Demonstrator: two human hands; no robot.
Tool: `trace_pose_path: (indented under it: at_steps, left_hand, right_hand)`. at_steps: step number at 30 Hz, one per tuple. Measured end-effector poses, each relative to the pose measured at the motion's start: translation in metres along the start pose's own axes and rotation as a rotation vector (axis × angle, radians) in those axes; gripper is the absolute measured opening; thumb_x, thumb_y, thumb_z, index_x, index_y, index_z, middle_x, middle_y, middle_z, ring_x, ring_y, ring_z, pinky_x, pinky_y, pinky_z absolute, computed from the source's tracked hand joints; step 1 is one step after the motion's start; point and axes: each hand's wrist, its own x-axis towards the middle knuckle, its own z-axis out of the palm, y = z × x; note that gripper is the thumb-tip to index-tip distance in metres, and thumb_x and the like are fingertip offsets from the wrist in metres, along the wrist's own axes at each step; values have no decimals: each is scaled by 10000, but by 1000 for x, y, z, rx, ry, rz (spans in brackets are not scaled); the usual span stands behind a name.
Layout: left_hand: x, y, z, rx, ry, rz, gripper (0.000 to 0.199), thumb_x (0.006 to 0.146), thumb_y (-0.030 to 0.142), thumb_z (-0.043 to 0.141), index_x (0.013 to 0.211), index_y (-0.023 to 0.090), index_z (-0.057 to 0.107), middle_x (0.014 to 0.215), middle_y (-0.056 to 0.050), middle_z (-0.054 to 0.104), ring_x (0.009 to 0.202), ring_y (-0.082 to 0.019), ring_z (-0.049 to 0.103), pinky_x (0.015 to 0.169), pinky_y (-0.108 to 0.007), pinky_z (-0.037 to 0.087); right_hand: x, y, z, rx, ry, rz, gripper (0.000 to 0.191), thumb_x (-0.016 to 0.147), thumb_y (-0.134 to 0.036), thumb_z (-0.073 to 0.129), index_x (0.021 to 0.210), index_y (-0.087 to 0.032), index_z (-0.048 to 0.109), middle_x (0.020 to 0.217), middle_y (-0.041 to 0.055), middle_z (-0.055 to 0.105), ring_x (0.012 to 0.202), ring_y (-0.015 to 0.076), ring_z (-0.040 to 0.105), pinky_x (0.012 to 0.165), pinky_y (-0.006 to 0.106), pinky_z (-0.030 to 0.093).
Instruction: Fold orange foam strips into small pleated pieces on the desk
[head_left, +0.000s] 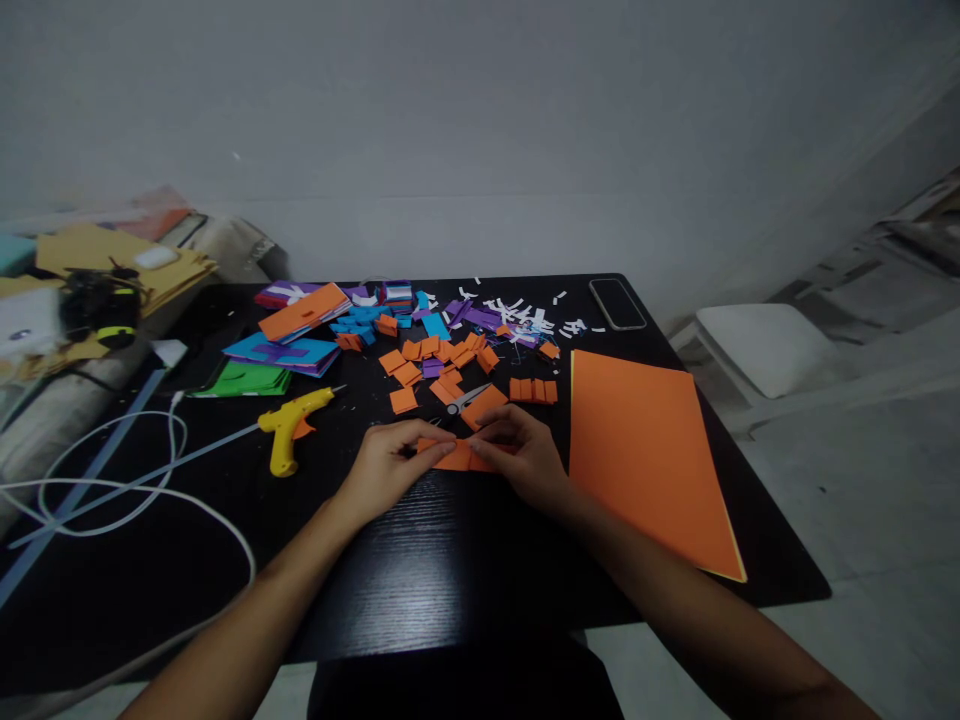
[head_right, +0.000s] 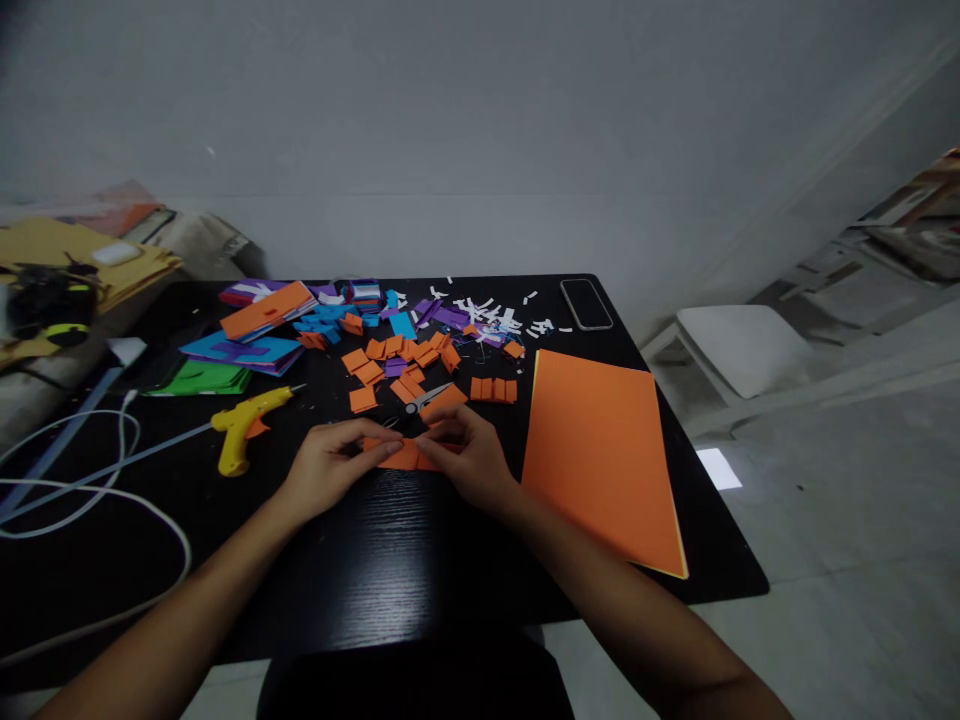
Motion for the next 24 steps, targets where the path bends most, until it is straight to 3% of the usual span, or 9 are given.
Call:
trace_pose_path:
  at_steps: [5,9,12,17,24]
  left_hand:
    - [0,-1,3,-12,59,-35,148,858,343,773,885,208,829,782,-28,804,524,-111,584,483,-217,392]
    - [0,-1,5,-28,132,-45,145,838,333,778,876,200,823,764,-27,796,498,-104,553,476,-217,391]
    - [0,-1,7,-35,189,-44,125,836,311,771,869,198,814,802,-29,807,515,-105,574,487,-217,407]
    - [-3,0,15,-33,276,-61,98,838,286,762,845,193,793,822,-30,814,606,-133,666,531,-217,460]
    - [-10,-2,25,18,263,24,74,877,269,741,875,211,786,863,-20,815,720,-153,730,628,-232,527]
  right_hand:
    - [3,-3,2,169,41,127,442,660,-309,900,1033,-232,675,812,0,784,827,219,754,859,368,567]
    - [8,-6,2,507,102,332,350,679,-361,867,948,-207,705,860,25,784,832,225,733,773,345,560]
    - [7,-6,4,661,84,414,293,658,-287,880,891,-195,729,886,9,765,811,193,707,768,327,557]
    - [1,-2,12,717,-25,447,307,634,-199,904,906,-178,763,916,15,777,896,185,713,936,359,544]
    - [-2,4,15,672,-23,437,313,674,-234,905,962,-180,795,978,40,800,904,187,711,874,324,528]
